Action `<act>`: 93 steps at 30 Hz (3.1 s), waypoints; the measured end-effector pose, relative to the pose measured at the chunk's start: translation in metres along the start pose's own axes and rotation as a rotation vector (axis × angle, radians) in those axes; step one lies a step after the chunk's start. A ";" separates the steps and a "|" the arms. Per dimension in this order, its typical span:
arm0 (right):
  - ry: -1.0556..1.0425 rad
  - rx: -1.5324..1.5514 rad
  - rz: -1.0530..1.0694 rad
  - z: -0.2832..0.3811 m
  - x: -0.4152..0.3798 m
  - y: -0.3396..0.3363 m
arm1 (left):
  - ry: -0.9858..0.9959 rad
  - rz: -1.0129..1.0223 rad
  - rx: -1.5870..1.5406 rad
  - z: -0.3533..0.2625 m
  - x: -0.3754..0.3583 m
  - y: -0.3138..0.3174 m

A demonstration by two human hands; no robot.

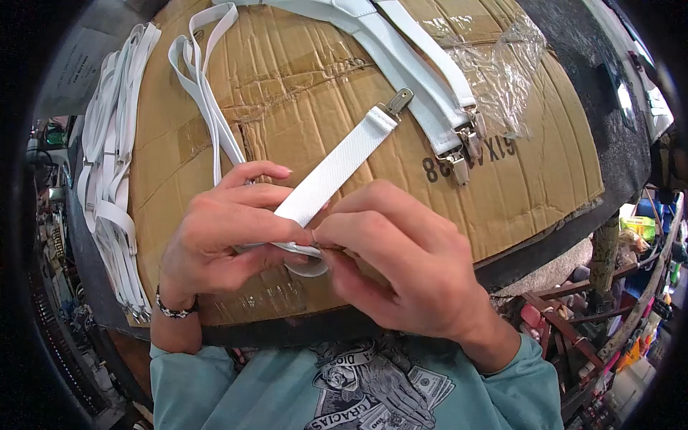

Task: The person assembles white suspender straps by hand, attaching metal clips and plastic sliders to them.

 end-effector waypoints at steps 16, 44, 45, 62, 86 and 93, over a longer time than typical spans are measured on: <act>0.100 -0.032 0.042 -0.010 -0.001 0.005 | 0.010 -0.040 -0.029 0.001 0.000 0.001; 0.106 0.143 -0.006 -0.010 0.003 0.002 | -0.021 -0.044 -0.095 0.006 -0.003 0.002; 0.073 0.144 -0.003 -0.004 0.007 0.004 | 0.010 -0.059 -0.103 0.005 -0.003 0.001; 0.226 0.043 0.095 -0.019 0.000 0.002 | 0.012 -0.058 -0.099 0.006 -0.003 0.001; 0.249 0.050 0.024 -0.019 -0.008 0.001 | -0.036 -0.061 -0.138 0.012 -0.003 -0.011; 0.236 0.106 0.022 -0.015 -0.004 0.001 | -0.074 -0.054 -0.098 0.011 -0.002 -0.014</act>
Point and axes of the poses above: each hand's wrist, its own x-axis towards the middle knuckle, its own y-axis out of the palm, z = x × y, the point moved 7 cm from there along x, towards the middle knuckle, and after that the axes turned 10 degrees about -z, right-handed, at the moved point
